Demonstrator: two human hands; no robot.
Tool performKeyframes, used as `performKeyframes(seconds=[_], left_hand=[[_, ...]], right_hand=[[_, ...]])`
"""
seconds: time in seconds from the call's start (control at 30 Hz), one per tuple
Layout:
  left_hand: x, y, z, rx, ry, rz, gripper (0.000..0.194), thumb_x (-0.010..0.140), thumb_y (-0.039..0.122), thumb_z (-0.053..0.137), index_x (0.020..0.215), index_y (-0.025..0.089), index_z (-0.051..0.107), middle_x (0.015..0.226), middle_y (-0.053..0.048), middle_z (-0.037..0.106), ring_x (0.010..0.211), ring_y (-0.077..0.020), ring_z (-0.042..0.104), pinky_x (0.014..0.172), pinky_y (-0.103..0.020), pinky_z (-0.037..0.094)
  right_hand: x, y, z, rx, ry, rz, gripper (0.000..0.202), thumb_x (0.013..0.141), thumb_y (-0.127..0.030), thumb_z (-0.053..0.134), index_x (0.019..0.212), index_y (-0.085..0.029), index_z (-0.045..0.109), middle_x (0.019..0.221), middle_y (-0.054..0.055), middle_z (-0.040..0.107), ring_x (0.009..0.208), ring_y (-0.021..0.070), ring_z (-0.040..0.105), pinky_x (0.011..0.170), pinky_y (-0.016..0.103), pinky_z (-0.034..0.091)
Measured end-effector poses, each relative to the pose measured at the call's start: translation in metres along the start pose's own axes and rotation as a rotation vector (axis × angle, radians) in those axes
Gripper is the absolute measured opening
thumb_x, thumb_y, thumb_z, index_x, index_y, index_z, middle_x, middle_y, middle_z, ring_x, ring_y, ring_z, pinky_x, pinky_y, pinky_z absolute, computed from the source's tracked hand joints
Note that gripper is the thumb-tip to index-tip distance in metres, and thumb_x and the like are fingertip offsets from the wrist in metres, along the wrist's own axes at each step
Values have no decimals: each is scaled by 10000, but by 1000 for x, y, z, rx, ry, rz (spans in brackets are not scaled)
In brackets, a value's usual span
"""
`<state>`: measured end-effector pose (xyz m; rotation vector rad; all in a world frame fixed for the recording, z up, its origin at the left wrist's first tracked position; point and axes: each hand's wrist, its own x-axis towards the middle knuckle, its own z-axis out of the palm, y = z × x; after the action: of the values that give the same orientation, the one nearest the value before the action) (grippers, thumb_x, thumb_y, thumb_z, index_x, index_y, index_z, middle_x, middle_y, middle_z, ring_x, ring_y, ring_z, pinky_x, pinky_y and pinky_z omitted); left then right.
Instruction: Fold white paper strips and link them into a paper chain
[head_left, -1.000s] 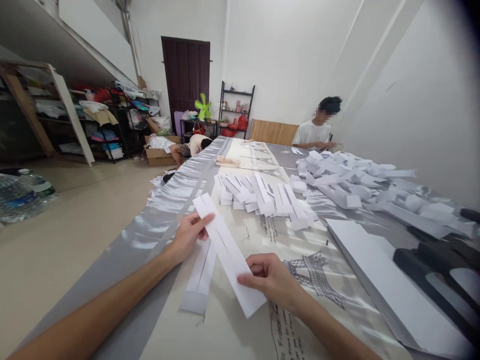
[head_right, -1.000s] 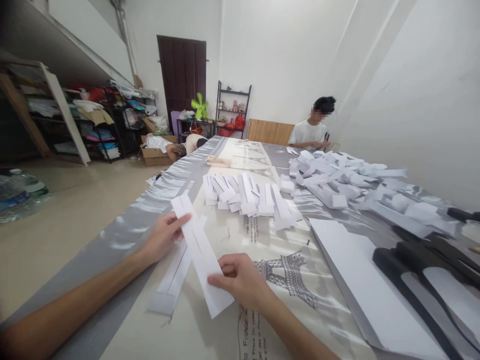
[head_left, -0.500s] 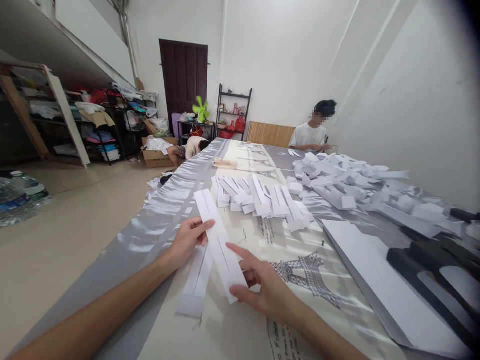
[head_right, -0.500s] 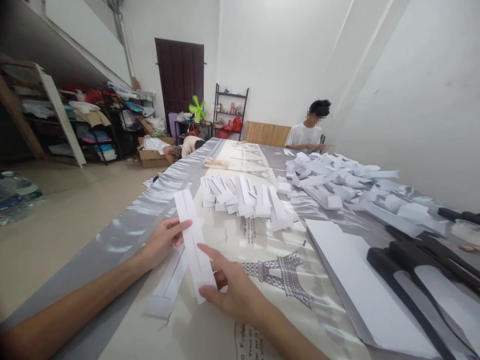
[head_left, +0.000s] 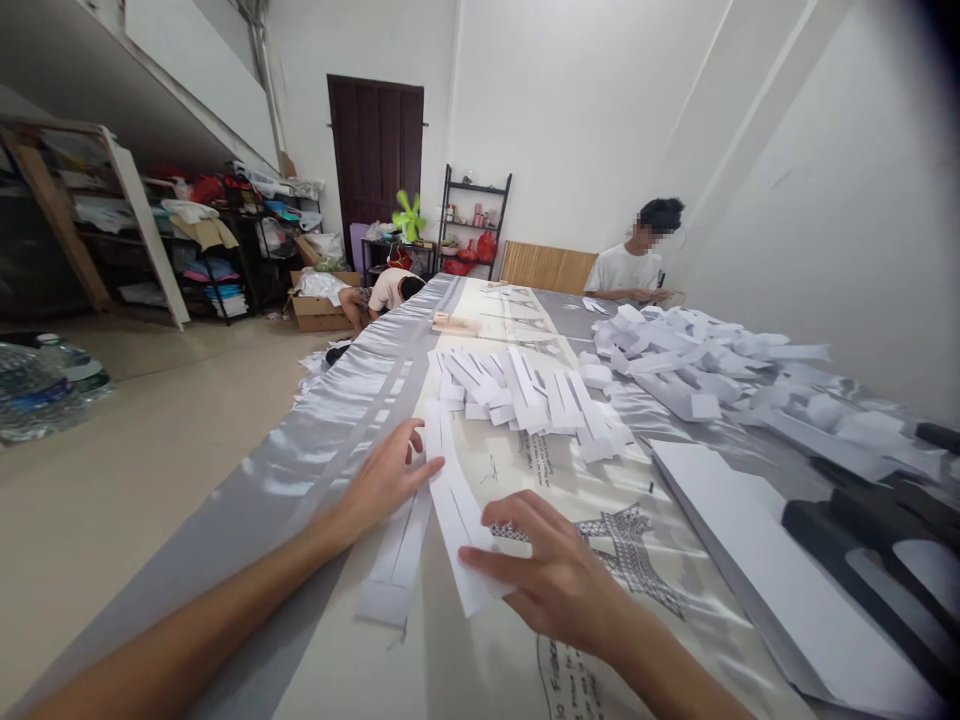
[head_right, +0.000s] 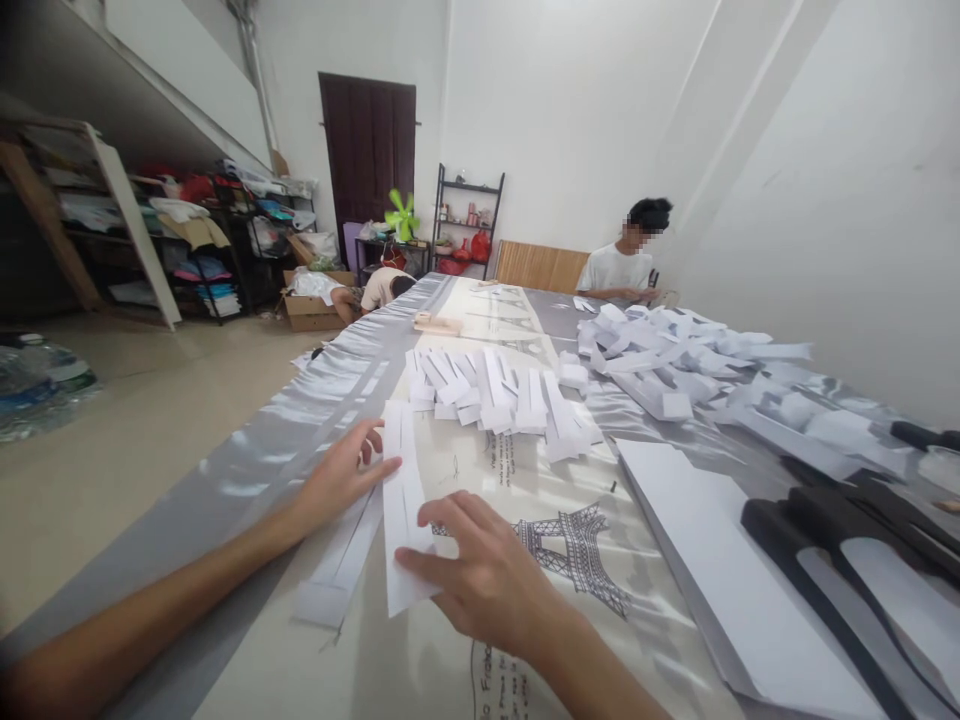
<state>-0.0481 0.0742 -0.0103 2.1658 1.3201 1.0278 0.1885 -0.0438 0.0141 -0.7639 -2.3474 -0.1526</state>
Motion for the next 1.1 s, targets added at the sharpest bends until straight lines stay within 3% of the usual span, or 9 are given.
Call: performKeyframes(seconds=[0.1,0.23,0.37,0.47,0.63,0.77,1.1], left_hand=[[-1,-5,-1,215,0,113,392,975,371,459,1327,199,473,1085,-79,653,930,-239,645,792,-358,508],[-4,-3,2,343,-18,276,366,972,262,436,1331,190,439,1259,-121,611,1152,-276,608,943,-417,508],[-8,0,7,388,-135,431,319,990,223,429,1301,199,497,1384,-118,560,1276,-270,540,1057,-419,459],[-10,0,10,394,-182,391,349,1029,225,346,1337,192,506,1291,-111,634,1179,-247,608,995,-403,503],[-11,-2,14,381,-116,365,358,1035,270,366,1311,182,576,1348,-118,623,1222,-264,591,1031,-438,490],[-10,-3,16,421,-138,400,359,1041,293,377,1249,145,628,1311,-134,653,1238,-275,577,1069,-457,458],[-11,-3,13,412,-170,428,409,1024,361,446,1340,138,579,1381,-155,597,1266,-302,534,1079,-488,433]], right_hand=[[2,-1,-1,20,-136,-100,334,823,4,516,1052,-166,689,1142,102,648,1076,229,568,873,380,505],[-1,1,6,37,-232,-93,333,793,0,521,1025,-166,691,1059,70,706,981,198,624,871,351,522],[-5,2,8,38,-299,-33,326,781,-8,524,968,-203,707,1021,19,729,841,162,650,772,306,521],[-6,-2,10,70,-350,-26,278,821,-52,538,964,-220,706,1028,5,736,814,146,657,726,283,510],[-4,-11,14,125,-368,-65,184,899,-183,566,1032,-218,689,1077,30,738,841,158,666,757,290,519],[-1,-15,15,90,-388,-57,178,879,-159,585,1015,-210,687,1068,29,735,822,155,666,732,284,525],[-2,-20,23,47,-367,-96,146,912,-214,635,1051,-187,668,1050,80,733,954,188,669,812,314,535]])
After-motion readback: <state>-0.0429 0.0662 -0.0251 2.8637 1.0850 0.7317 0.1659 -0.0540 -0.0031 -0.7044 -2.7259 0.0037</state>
